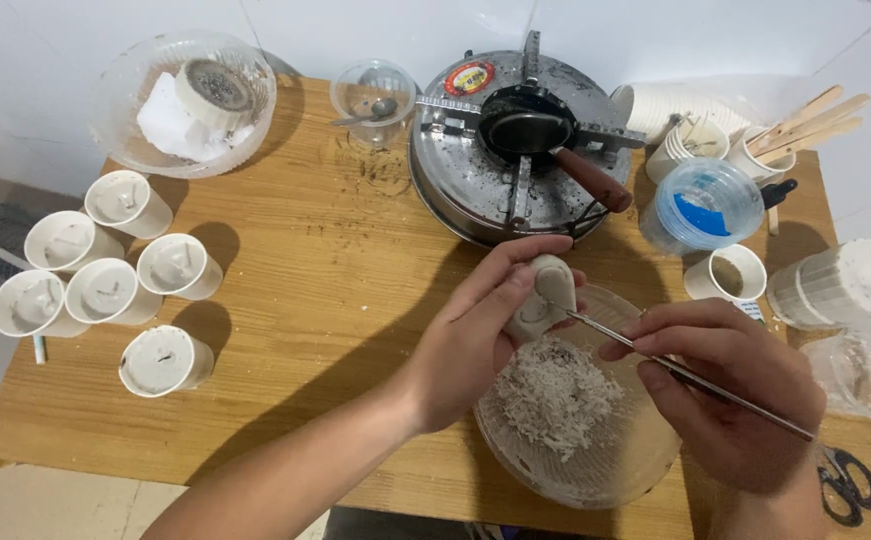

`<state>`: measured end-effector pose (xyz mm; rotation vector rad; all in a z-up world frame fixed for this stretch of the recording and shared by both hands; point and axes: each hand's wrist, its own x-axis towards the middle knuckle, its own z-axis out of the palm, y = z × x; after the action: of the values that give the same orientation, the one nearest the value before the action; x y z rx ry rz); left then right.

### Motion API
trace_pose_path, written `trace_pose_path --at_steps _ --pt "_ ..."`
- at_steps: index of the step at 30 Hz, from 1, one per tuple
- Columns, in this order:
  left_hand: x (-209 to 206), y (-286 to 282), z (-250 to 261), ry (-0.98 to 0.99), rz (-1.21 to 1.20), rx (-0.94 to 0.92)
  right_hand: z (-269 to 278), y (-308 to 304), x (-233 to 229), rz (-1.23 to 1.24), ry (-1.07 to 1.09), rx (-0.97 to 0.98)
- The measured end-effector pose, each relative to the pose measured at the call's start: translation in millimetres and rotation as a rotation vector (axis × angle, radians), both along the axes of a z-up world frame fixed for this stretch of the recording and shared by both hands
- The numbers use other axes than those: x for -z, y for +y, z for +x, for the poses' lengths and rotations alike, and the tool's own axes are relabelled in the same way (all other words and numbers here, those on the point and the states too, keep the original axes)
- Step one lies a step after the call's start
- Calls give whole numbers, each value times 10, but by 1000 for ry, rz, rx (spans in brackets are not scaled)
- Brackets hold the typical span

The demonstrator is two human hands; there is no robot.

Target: Using a small metal tool to scrape and shape a white wax object over a bowl of shavings.

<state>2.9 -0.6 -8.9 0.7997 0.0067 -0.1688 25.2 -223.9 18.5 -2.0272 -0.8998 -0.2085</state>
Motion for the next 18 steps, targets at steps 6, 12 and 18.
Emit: trace_pose_path --at_steps 6,12,18 --pt "1 -11 0 17 0 -11 7 -18 7 -30 -38 -7" --pt "-57 33 -18 12 79 -1 -21 -4 35 94 -21 7" --pt "204 -17 69 -21 104 -48 69 -286 380 123 -32 172"
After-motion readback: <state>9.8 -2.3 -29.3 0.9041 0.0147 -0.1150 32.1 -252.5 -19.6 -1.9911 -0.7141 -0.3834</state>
